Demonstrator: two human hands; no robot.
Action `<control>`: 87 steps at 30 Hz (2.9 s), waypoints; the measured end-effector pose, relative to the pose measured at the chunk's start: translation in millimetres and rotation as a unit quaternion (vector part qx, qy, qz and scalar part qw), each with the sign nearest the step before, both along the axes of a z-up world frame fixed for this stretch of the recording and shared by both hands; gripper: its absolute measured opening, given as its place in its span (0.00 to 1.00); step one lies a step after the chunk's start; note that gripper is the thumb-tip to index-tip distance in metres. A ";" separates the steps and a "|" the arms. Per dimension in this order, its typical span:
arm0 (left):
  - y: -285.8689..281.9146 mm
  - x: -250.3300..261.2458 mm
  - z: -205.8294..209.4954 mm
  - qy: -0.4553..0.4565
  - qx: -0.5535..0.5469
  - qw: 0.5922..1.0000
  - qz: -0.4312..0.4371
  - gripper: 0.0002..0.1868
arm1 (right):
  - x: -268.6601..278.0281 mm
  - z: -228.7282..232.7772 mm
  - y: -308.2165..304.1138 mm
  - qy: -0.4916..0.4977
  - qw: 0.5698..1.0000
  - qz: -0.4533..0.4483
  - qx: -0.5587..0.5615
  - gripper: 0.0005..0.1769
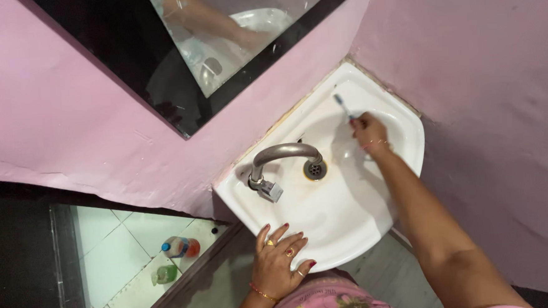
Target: The person uses a toothbrush to scrub the interior surfaces of a white bathroom sink, focusing on the drain area and the basin. They repeatedly rinse the toothbrush under running water from the faucet and continue scrubbing different sections of the sink throughout the clip.
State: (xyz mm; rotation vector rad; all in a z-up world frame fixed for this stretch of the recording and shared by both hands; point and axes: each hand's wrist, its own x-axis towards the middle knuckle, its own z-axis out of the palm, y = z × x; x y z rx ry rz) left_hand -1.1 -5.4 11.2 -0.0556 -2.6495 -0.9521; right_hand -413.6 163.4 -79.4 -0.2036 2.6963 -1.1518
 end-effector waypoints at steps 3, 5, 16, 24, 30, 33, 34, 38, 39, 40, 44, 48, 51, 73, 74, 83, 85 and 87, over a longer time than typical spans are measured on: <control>0.7 -2.3 -1.1 0.009 0.001 1.000 0.001 0.24 | -5.2 2.6 -12.2 0.015 0.999 0.018 -0.034 0.13; 0.6 -2.5 -1.8 0.006 -0.007 1.000 -0.002 0.24 | 27.3 -10.6 -27.1 -0.108 0.993 0.035 0.012 0.17; 1.2 -2.6 -0.1 0.006 -0.015 1.000 0.002 0.23 | 84.5 111.4 -22.1 -0.036 0.942 0.188 0.274 0.17; 0.1 -2.3 -0.7 0.003 -0.003 1.000 0.004 0.24 | 35.7 78.4 -35.4 0.083 0.986 0.121 0.082 0.15; -0.9 -3.1 -5.0 0.018 -0.006 1.000 0.003 0.24 | -29.2 87.6 -29.1 0.001 0.996 0.001 0.090 0.18; 0.2 -3.7 -2.8 0.001 -0.008 1.000 0.005 0.23 | -20.3 73.7 -35.3 0.054 0.981 0.096 0.162 0.18; -0.6 -4.3 -2.7 0.006 -0.010 1.000 0.005 0.23 | -18.3 64.9 -37.6 0.059 0.972 0.134 0.185 0.18; 0.0 -3.1 -5.1 0.007 -0.006 1.000 0.002 0.23 | -74.2 63.1 -16.3 0.059 0.987 0.042 0.141 0.20; -0.9 -2.8 -4.6 0.003 -0.005 1.000 0.000 0.23 | -82.3 66.5 -11.4 0.060 0.988 0.032 0.139 0.19; -1.2 -4.0 -3.8 0.004 -0.006 1.000 0.003 0.23 | -86.1 70.9 -11.9 0.063 0.988 0.022 0.137 0.19; -0.4 -3.4 -6.3 0.011 -0.005 1.000 0.004 0.24 | -4.0 42.6 -46.0 0.029 0.981 0.142 0.131 0.21; -3.1 -0.1 -13.3 0.004 -0.007 1.000 0.005 0.24 | 64.9 41.1 -60.9 0.041 0.964 0.236 0.116 0.21; -2.4 3.0 -12.8 -0.001 0.002 1.000 0.012 0.24 | 68.0 60.3 -61.4 -0.002 0.986 0.154 0.069 0.20; -31.1 32.4 -18.6 0.090 0.091 0.992 -0.009 0.18 | 236.4 91.9 1.6 -0.138 0.934 0.300 0.135 0.15; -34.4 34.2 -21.1 0.109 0.075 0.991 0.017 0.16 | 252.1 93.3 2.7 -0.144 0.933 0.319 0.088 0.14; -56.7 49.5 -27.2 0.129 0.087 0.986 0.068 0.15 | 308.7 105.4 -116.7 0.083 0.946 0.291 0.111 0.16; -57.7 52.7 -32.0 0.129 0.101 0.984 0.064 0.14 | 306.7 102.2 -119.7 0.129 0.945 0.288 0.089 0.16; -66.8 56.4 -37.8 0.125 0.122 0.983 0.061 0.14 | 309.7 100.4 -109.7 0.083 0.956 0.270 0.080 0.16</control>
